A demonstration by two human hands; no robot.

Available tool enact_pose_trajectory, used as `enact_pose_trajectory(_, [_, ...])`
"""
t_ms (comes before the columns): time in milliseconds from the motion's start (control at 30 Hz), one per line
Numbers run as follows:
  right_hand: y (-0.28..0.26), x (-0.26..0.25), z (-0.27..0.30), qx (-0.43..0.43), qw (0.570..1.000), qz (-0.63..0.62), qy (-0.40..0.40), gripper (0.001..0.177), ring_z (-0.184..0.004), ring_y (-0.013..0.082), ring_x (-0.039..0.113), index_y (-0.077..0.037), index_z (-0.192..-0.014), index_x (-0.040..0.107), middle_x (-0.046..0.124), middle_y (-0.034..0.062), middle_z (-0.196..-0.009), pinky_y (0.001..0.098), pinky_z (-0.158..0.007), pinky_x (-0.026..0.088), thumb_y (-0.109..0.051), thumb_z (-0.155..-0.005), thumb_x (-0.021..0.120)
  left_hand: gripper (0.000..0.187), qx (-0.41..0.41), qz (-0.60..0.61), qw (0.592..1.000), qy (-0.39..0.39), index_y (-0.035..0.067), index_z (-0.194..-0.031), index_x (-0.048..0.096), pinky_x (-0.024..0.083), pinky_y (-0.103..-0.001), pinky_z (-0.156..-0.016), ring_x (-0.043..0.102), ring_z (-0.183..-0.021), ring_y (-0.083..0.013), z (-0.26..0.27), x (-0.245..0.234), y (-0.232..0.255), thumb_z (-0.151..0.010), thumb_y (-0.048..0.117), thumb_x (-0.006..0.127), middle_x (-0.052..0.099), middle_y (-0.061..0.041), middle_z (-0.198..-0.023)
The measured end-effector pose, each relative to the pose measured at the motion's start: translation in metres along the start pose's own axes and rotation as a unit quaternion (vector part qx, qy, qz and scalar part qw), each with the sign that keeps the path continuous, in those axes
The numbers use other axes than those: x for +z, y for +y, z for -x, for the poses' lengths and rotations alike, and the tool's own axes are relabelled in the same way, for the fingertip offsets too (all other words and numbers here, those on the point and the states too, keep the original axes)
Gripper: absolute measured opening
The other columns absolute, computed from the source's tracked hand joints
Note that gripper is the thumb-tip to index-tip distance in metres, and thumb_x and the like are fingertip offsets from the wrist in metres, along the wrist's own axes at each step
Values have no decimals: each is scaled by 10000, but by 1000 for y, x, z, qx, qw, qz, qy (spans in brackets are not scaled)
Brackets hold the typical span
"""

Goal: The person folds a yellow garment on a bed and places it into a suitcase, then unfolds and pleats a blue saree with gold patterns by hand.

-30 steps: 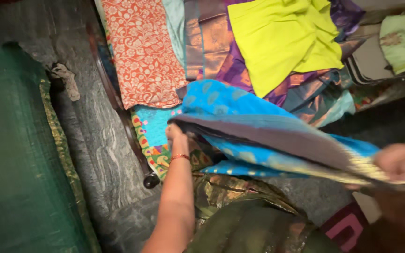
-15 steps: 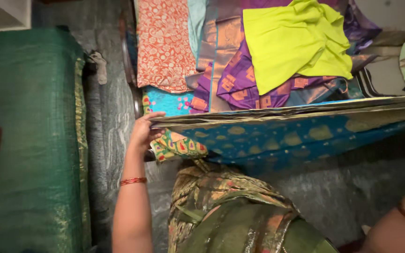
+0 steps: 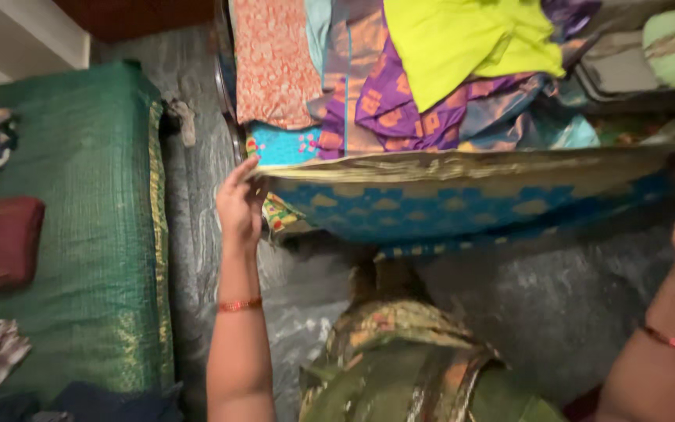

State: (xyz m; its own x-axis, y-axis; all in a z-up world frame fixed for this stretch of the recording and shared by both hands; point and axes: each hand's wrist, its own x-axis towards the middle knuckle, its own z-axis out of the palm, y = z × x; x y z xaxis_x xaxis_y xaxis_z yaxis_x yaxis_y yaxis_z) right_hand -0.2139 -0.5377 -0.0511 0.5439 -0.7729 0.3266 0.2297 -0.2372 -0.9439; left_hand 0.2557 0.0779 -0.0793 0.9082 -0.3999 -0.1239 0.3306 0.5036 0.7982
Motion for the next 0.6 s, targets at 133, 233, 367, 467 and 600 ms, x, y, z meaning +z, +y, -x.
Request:
enact_pose_trajectory(133, [-16, 11, 25, 38, 998, -33, 38, 408, -1230, 196, 649, -71, -1534, 548, 670, 93, -1390, 348, -1126, 553, -304, -1250, 371, 559, 167, -229, 959, -30, -11, -1392, 561, 513, -302, -988, 646, -1129, -149, 73, 10, 11, -848, -137, 588, 647, -66, -1300])
enact_pose_trajectory(233, [-45, 21, 22, 25, 987, -152, 53, 324, -1166, 205, 654, -21, -1432, 563, 654, 108, -1304, 353, -1079, 542, -261, -1271, 417, 464, 184, -327, 926, 46, -28, -1264, 663, 545, -285, -988, 703, -1083, -144, 106, 11, 24, -819, -128, 583, 727, -89, -1182])
enact_pose_trajectory(367, [-78, 52, 13, -56, 998, 2, 30, 397, -1148, 209, 690, -42, -1471, 583, 685, 113, -1317, 360, -1050, 577, -290, -1249, 368, 377, 284, -397, 870, 65, -39, -1192, 719, 567, -295, -964, 726, -1038, -156, 136, 27, 50, -871, -115, 537, 756, -94, -1099])
enact_pose_trajectory(467, [-76, 40, 13, -33, 999, -5, 20, 351, -1128, 221, 687, -42, -1458, 557, 670, 116, -1304, 366, -1023, 574, -268, -1262, 375, 299, 313, -419, 846, 106, -46, -1146, 728, 572, -282, -878, 713, -940, -143, 158, 54, 66, -913, -116, 553, 752, -88, -1008])
enact_pose_trajectory(600, [-50, 0, 9, -2, 999, -32, 2, 290, -1101, 238, 682, -41, -1441, 523, 649, 120, -1286, 375, -987, 571, -237, -1278, 384, 80, 316, -251, 908, 116, -13, -1128, 686, 485, -259, -636, 608, -698, -110, 183, 78, 67, -1084, 19, 626, 669, -68, -859])
